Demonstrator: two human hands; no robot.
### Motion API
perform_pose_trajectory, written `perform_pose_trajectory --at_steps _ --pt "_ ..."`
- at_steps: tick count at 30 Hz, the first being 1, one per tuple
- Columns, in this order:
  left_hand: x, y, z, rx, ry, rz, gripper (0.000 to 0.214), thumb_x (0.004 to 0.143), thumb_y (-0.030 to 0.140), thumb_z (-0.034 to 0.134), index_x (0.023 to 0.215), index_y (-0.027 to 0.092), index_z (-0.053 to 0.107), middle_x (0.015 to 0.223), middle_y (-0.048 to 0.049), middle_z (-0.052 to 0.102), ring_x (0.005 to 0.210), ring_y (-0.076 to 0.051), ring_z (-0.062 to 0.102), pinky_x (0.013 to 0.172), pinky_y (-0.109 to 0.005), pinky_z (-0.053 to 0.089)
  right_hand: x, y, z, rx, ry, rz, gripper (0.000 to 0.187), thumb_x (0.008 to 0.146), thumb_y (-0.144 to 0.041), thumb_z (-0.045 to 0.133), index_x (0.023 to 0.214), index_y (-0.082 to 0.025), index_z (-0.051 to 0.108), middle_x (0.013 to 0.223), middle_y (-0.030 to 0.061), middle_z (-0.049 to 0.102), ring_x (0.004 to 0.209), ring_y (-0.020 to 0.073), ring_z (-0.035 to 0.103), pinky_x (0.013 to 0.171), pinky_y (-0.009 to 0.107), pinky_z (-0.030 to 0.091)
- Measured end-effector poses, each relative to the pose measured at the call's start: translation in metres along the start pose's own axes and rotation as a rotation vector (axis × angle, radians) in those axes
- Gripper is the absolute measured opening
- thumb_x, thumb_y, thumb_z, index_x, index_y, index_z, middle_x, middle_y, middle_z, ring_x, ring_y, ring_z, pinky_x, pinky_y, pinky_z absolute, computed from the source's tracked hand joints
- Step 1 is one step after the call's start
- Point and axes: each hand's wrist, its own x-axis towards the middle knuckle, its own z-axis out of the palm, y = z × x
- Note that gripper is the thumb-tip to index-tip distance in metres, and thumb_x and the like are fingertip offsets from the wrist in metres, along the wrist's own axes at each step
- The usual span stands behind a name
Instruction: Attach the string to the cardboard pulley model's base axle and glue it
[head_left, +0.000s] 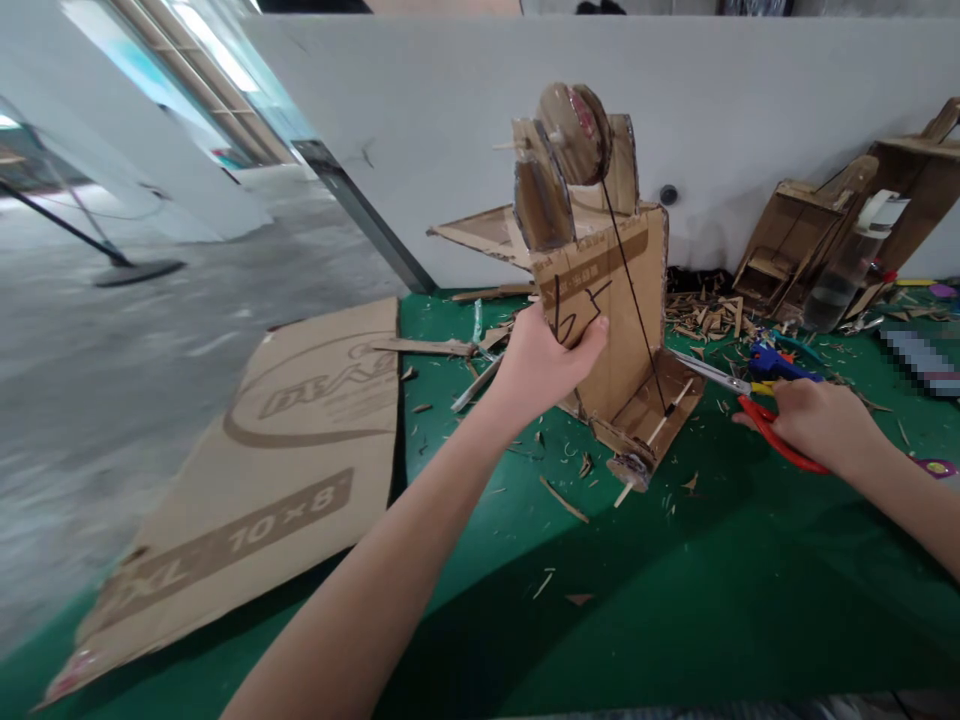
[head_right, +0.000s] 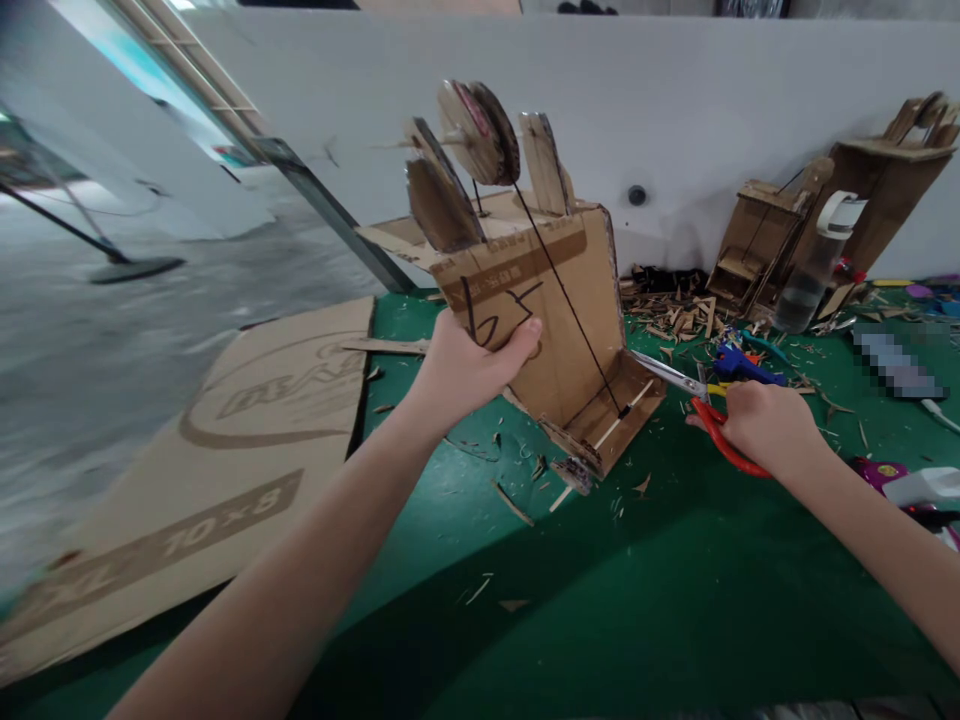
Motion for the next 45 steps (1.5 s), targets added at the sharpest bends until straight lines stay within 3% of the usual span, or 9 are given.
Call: perform_pose_trajectory --at_steps 5,9,15,21,33,45 --pt "0.000 0.001 -0.001 -0.042 -0.002 0.016 0.018 0.076 0.029 0.071 0.089 0.019 0.064 0.080 -0.0065 0.067 0.086 -0.025 0.066 0.082 -0.040 0.057 0.003 0.003 0.001 -0.163 -0.024 -0.058 0.054 0.090 -0.065 0.040 0.067 -0.020 0.058 0.065 0.0122 0.066 0.062 0.0298 0.067 0.052 0.033 0.034" --pt "0.000 0.004 -0.002 -0.012 -0.005 0.056 0.012 0.078 0.028 0.068 0.084 0.019 0.064 0.077 -0.0061 0.066 0.088 -0.025 0.067 0.088 -0.042 0.056 0.006 0.005 0.002 -0.213 0.000 -0.069 0.058 0.088 -0.070 0.038 0.067 -0.020 0.059 0.063 0.0126 0.065 0.064 0.0321 0.068 0.053 0.034 0.035" --pt "0.000 0.006 -0.002 0.004 -0.028 0.058 0.013 0.080 0.031 0.066 0.083 0.019 0.062 0.076 -0.0062 0.066 0.082 -0.024 0.067 0.081 -0.039 0.058 0.004 0.004 -0.001 -0.086 -0.083 -0.030 0.062 0.081 -0.080 0.039 0.068 -0.022 0.055 0.070 0.0111 0.066 0.066 0.0291 0.067 0.055 0.034 0.038" --pt "-0.001 0.004 -0.002 -0.010 -0.028 0.039 0.011 0.078 0.028 0.068 0.082 0.019 0.062 0.076 -0.0054 0.065 0.078 -0.022 0.064 0.077 -0.038 0.057 0.001 0.007 -0.009 -0.110 -0.094 -0.013 0.068 0.077 -0.087 0.035 0.074 -0.021 0.054 0.077 0.0142 0.068 0.074 0.0343 0.068 0.058 0.039 0.043" --pt "0.000 0.009 -0.003 0.077 -0.066 0.065 0.013 0.083 0.029 0.058 0.087 0.017 0.061 0.080 -0.0058 0.068 0.081 -0.020 0.067 0.078 -0.034 0.057 0.003 -0.008 -0.012 -0.090 -0.087 0.004 0.061 0.081 -0.079 0.041 0.069 -0.020 0.053 0.073 0.0112 0.066 0.074 0.0294 0.067 0.061 0.035 0.043" --pt "-0.002 0.011 -0.004 0.087 -0.065 0.067 0.013 0.084 0.027 0.056 0.089 0.016 0.062 0.084 -0.0074 0.069 0.085 -0.021 0.067 0.083 -0.035 0.056 0.004 -0.010 -0.015 -0.052 -0.112 0.011 0.055 0.086 -0.070 0.044 0.068 -0.020 0.056 0.068 0.0129 0.065 0.070 0.0352 0.067 0.060 0.038 0.042"
